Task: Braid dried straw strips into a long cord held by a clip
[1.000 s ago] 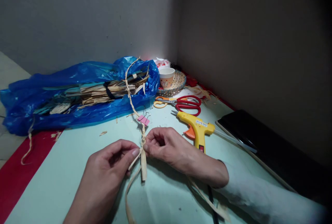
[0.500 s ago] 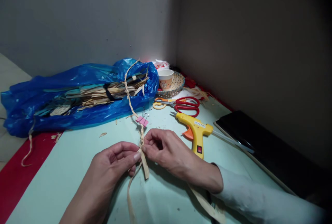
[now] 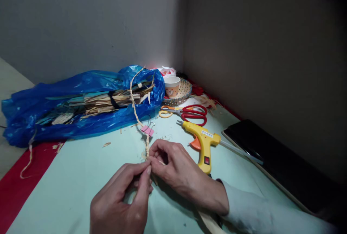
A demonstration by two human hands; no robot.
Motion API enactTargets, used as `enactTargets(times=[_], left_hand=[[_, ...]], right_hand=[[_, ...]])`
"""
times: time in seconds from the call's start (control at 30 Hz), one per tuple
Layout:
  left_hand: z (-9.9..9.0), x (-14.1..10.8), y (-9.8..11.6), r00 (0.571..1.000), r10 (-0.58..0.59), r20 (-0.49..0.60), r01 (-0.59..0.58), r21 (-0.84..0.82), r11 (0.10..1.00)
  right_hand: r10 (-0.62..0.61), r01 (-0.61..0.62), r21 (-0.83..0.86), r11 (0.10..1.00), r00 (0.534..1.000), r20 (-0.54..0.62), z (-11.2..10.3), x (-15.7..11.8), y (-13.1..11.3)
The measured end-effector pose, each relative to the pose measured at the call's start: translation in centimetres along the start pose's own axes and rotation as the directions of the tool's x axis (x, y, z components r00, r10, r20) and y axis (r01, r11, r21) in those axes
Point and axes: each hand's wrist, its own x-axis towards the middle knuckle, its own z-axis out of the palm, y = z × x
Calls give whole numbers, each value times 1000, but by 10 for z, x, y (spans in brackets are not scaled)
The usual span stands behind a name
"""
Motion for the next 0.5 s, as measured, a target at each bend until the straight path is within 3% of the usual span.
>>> enactTargets(times=[0.07,0.17,0.33,0.5], left_hand=[[1,-3,-4,997,71,-8,-71,-24,997],[-1,-1,-6,996,86,25,-84,-71,994],[-6,10,-7,982,-153,110,159,-46,986],[-6,27,-18,970,-164,180,175,-46,983]], right_hand=[[14,-16,74,997,999,34,-2,1,0],[22,-34,160,987,997,77,-5,3,1],[41,-65,200,978,992,122,-8,5,-1],[13,-34,167,985,992,126,-7,7,1]])
